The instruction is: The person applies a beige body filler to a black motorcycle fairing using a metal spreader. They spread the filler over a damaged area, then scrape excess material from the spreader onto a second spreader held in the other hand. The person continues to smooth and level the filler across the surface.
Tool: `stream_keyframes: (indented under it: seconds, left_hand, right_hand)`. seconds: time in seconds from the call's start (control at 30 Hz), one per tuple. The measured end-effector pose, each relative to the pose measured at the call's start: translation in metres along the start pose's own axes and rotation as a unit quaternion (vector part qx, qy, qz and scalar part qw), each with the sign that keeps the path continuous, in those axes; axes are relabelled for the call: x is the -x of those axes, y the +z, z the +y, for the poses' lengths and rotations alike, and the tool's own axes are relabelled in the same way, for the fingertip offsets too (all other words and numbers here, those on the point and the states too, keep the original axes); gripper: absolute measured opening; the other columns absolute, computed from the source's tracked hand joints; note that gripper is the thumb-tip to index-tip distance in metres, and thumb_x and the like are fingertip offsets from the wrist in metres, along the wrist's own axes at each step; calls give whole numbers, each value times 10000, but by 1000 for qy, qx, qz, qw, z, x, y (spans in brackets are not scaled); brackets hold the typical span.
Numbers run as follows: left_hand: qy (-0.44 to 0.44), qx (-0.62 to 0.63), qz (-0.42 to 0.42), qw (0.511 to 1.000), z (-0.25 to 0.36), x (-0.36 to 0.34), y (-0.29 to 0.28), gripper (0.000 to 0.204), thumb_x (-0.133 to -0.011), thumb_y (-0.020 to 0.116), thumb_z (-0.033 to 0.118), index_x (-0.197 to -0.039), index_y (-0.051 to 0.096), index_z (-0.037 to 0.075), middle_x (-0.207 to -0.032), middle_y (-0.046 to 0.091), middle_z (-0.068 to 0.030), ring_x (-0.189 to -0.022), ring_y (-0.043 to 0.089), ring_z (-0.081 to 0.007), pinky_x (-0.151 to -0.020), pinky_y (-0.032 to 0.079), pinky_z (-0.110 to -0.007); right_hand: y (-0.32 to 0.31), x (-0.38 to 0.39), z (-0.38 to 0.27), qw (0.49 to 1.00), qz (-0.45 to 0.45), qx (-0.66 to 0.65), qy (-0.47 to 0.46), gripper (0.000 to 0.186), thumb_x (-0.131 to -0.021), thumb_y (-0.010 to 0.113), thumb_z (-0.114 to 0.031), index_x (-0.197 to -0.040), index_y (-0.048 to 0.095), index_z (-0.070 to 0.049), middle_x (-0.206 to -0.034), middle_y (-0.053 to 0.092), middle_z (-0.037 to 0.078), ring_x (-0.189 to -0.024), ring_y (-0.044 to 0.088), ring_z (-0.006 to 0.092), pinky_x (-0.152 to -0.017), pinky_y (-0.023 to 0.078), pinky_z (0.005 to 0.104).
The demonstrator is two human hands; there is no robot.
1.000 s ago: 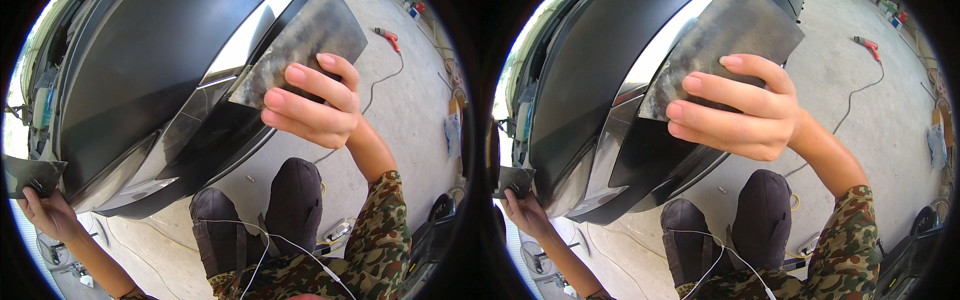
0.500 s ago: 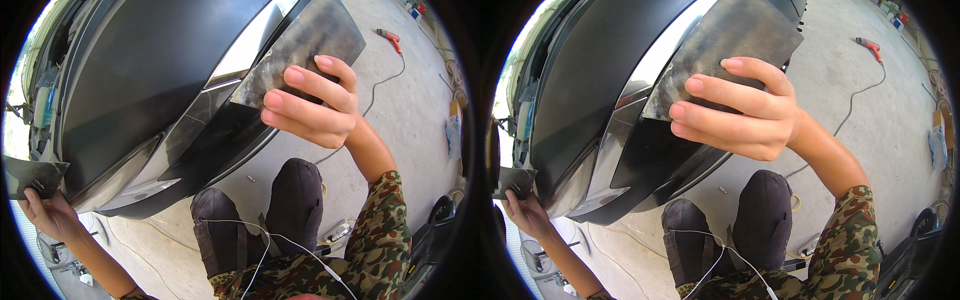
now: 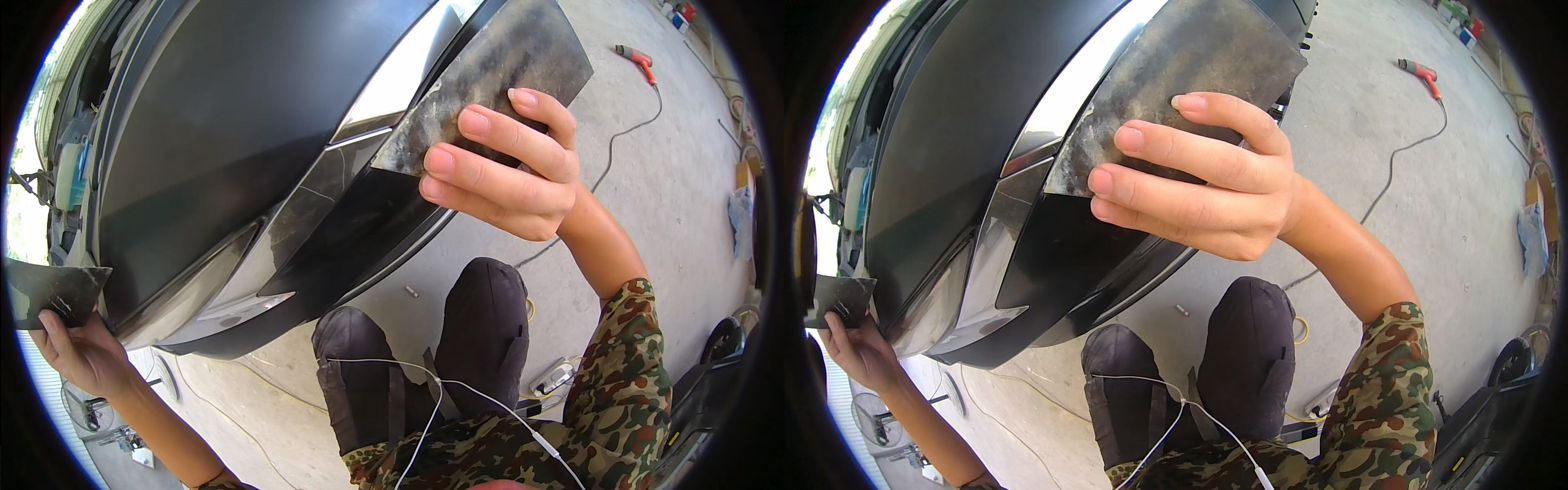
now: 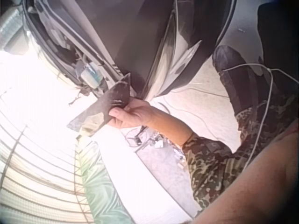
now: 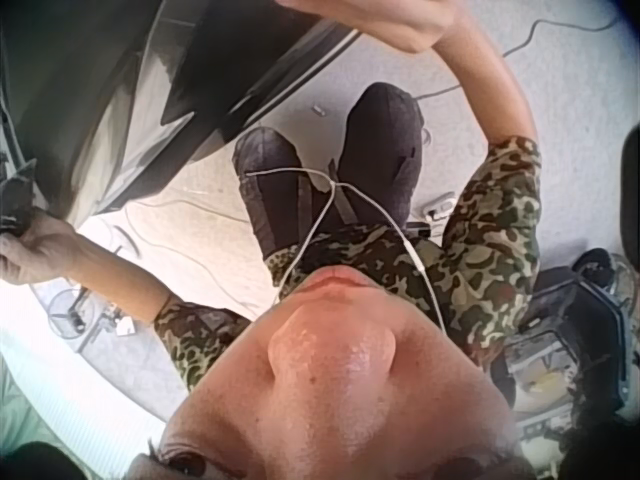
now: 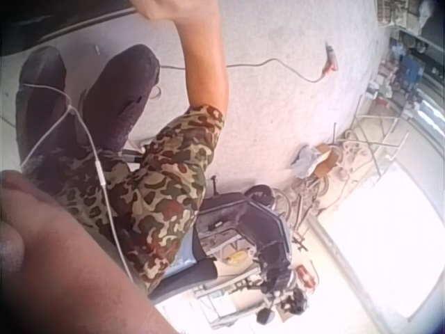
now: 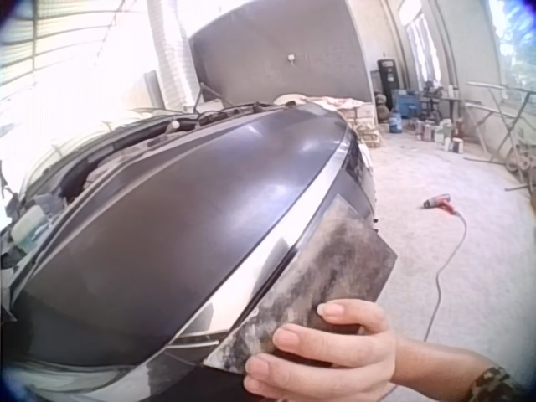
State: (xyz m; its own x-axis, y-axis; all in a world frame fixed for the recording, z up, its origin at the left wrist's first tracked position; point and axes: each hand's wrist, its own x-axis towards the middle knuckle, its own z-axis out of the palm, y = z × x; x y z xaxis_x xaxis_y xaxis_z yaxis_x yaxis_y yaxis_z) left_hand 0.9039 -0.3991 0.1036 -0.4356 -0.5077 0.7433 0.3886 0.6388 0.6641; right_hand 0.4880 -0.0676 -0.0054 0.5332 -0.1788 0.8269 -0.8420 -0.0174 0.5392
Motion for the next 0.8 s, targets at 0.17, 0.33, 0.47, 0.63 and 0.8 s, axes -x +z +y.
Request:
stream_keyframes:
  seconds: [0.17,0.33,0.47,0.63,0.8]
  left_hand:
    - [2,-10,1,1000,2,-1,0,313,-1138,523,188,-1378,612,7,-1327,695,-148,-1215,675,-259,-1040,517,-464]
    - [-1,-3,-13,1000,4,-3,3,315,-1138,526,189,-1383,612,10,-1326,696,-145,-1213,676,-258,-1039,517,-467]
    - [2,2,-20,1000,7,-5,4,313,-1137,529,188,-1378,617,9,-1322,699,-146,-1205,680,-260,-1038,519,-471]
    - [3,-3,-4,1000,8,-6,4,310,-1137,528,188,-1372,623,10,-1325,698,-147,-1211,678,-263,-1041,519,-477]
    - [-3,-5,-14,1000,7,-6,5,314,-1137,523,186,-1378,617,8,-1332,692,-148,-1217,672,-262,-1042,517,-478]
  right_hand:
    - [-4,0,-1,1000,-8,0,8,230,-841,844,-150,-1063,861,-208,-1233,758,-42,-1162,715,218,-1053,509,457]
    - [-5,-1,-1,1000,1,2,11,228,-840,845,-148,-1059,862,-208,-1230,760,-41,-1161,715,219,-1052,508,455]
    - [2,2,2,1000,13,4,6,219,-838,846,-152,-1049,865,-207,-1226,761,-42,-1162,714,220,-1056,505,458]
    - [-2,7,0,1000,0,10,14,226,-831,846,-152,-1050,866,-204,-1227,762,-42,-1175,710,219,-1066,501,462]
    - [-10,8,-3,1000,-9,-3,20,243,-830,844,-151,-1066,861,-207,-1229,764,-42,-1177,711,217,-1079,494,458]
